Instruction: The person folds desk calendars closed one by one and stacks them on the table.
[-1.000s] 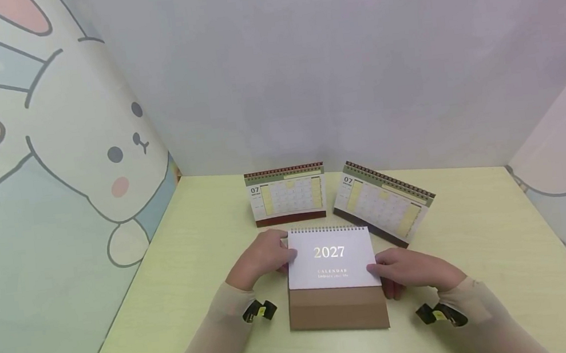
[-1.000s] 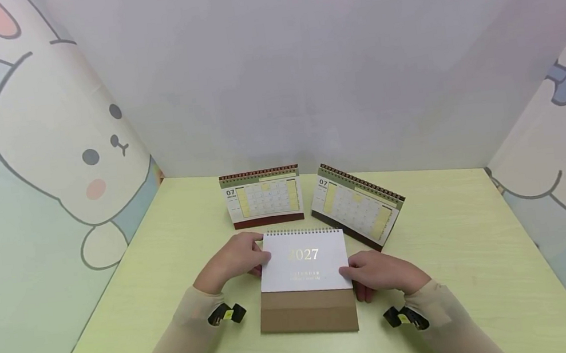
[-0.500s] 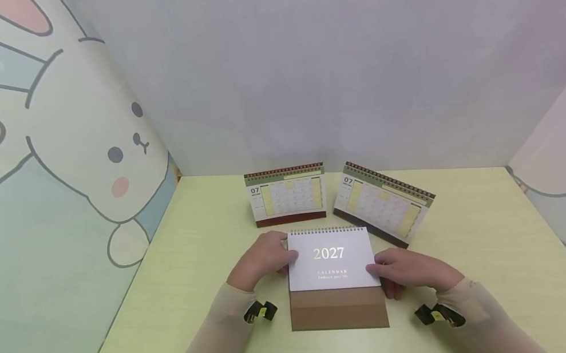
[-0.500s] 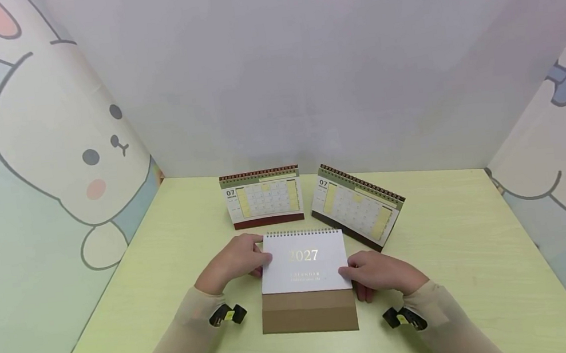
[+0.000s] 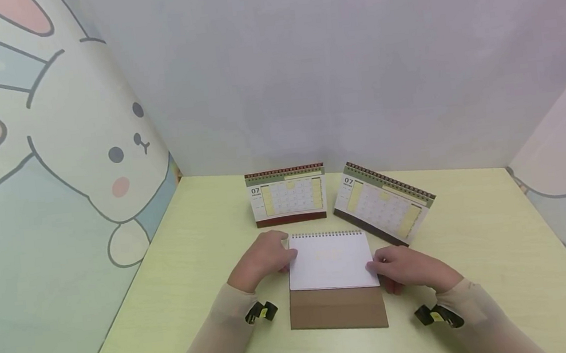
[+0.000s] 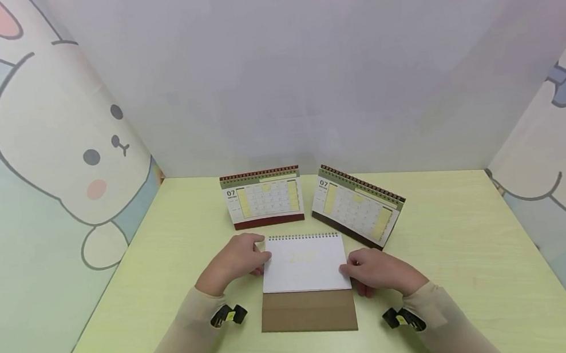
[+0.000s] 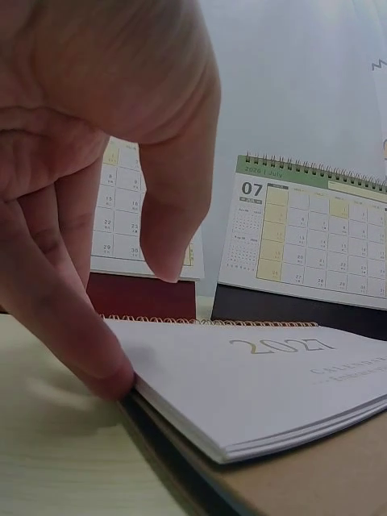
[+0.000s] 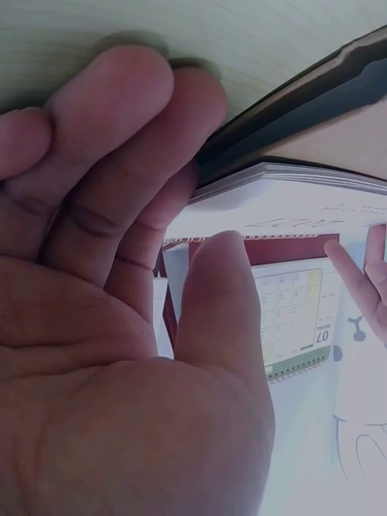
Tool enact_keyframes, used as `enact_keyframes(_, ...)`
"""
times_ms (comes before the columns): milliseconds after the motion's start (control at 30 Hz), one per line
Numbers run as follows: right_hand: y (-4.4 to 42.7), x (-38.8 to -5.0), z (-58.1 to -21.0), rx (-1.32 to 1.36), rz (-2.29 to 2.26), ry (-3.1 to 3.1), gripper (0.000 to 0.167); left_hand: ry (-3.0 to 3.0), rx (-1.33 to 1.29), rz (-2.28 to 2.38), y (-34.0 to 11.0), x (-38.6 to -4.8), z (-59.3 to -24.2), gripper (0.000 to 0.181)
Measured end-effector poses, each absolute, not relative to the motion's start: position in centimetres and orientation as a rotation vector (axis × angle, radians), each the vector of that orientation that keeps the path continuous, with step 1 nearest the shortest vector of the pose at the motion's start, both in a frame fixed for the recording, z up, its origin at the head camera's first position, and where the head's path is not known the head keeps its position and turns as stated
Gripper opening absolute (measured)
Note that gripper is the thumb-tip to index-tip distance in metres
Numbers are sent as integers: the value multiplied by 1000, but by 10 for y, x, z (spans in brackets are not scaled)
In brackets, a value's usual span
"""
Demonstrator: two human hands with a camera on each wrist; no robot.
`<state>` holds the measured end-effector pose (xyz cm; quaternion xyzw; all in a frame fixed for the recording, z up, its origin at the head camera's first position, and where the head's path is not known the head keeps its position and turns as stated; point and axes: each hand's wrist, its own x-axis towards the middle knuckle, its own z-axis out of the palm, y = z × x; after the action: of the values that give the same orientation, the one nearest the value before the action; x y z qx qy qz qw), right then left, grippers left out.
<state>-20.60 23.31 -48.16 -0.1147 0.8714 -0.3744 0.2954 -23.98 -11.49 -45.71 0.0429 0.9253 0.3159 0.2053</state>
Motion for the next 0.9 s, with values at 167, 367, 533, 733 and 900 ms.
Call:
enact_keyframes(167, 234, -206, -484, -319, -1004, 2307, 36, 2568, 111, 890, -115, -240, -458, 61)
enact_keyframes(367, 235, -207, -483, -334, -1006, 2305, 36, 2577, 126, 880, -115, -239, -457, 61)
enact_keyframes(533, 235, -207, -483, -321, -1001, 2319, 36, 2653, 233, 734, -115, -238, -455, 61)
enact_keyframes(733, 235, -206, -482, -312, -980, 2380, 37, 2735, 492, 573, -109, -237, -454, 53)
enact_keyframes(900, 229, -204, -476, -354, -1024, 2451, 37, 2648, 681, 574, -105, -233, -458, 64)
